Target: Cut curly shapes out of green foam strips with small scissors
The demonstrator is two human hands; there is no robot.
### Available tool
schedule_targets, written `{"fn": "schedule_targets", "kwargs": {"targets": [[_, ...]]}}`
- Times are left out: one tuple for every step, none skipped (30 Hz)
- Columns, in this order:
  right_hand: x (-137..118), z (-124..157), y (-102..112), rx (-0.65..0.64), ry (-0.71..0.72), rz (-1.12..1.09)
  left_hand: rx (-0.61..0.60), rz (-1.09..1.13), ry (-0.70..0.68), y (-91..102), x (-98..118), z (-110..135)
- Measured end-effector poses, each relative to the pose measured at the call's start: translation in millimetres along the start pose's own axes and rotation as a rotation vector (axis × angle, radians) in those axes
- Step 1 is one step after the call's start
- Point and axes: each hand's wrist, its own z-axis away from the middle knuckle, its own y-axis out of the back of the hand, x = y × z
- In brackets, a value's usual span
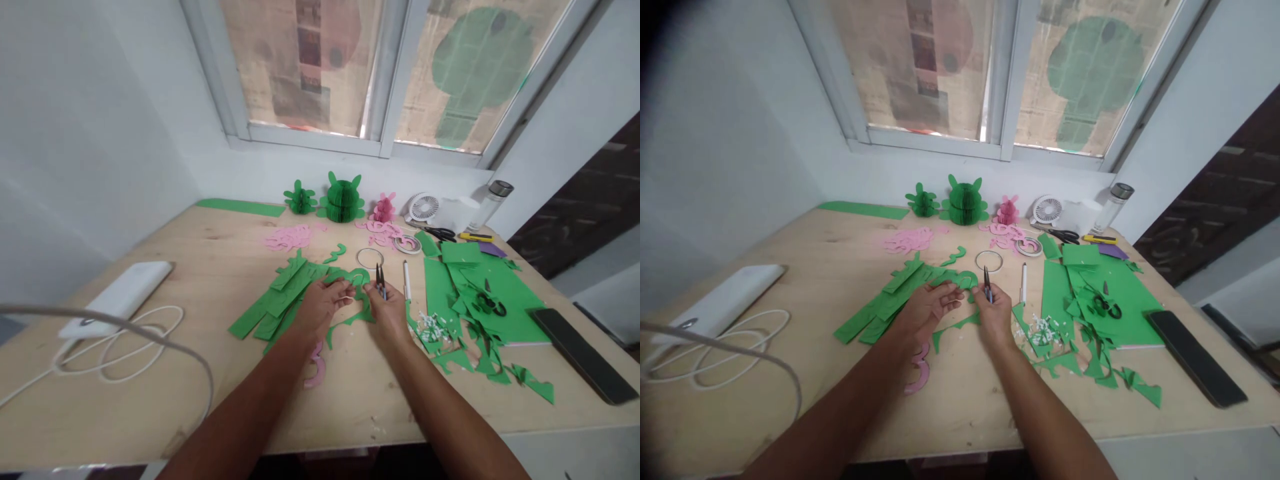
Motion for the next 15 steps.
{"fn": "schedule_targets", "kwargs": {"targets": [[-1.4,0.0,0.3,-0.007,-0.003,-0.002,0.000,-0.004,0.000,0.2,0.1,0.0],[-2.8,0.0,0.6,-0.012,-0.004,-0.007,-0.002,-0.007,0.001,0.4,0.6,0.1],[-4.1,0.0,0.8,-0.017,-0.006,-0.013,-0.009,-0.012,0.001,0.7,1.4,0.3],[-5.1,0.0,0.9,-0.022,-0.009,-0.021,-0.016,-0.018,-0.001,1.0,2.4,0.5],[-5.9,-0.1,1.0,-0.026,-0.013,-0.029,-0.020,-0.022,-0.006,1.4,3.7,0.8],[-6.6,-0.1,0.9,-0.030,-0.019,-0.035,-0.021,-0.020,-0.014,1.8,5.2,1.0],[-7.3,0.0,0.8,-0.035,-0.024,-0.038,-0.019,-0.015,-0.022,2.3,6.8,1.2],[-8.0,0.2,0.6,-0.041,-0.030,-0.035,-0.015,-0.008,-0.031,2.8,8.4,1.3],[-8.8,0.4,0.3,-0.048,-0.035,-0.031,-0.012,-0.002,-0.038,3.3,10.1,1.3],[-9.6,0.8,-0.1,-0.055,-0.041,-0.026,-0.009,0.000,-0.042,3.9,11.6,1.1],[-10.5,1.2,-0.5,-0.063,-0.047,-0.023,-0.008,-0.006,-0.045,4.7,13.0,0.8],[-11.2,1.6,-0.8,-0.071,-0.053,-0.023,-0.005,-0.018,-0.047,5.5,14.1,0.4],[-11.7,2.0,-1.1,-0.076,-0.057,-0.025,-0.001,-0.037,-0.051,6.4,14.9,-0.2],[-11.8,2.1,-1.2,-0.079,-0.057,-0.024,0.004,-0.061,-0.056,7.4,15.5,-0.8],[-11.6,2.0,-1.1,-0.079,-0.053,-0.020,0.008,-0.094,-0.064,8.4,15.9,-1.4]]}}
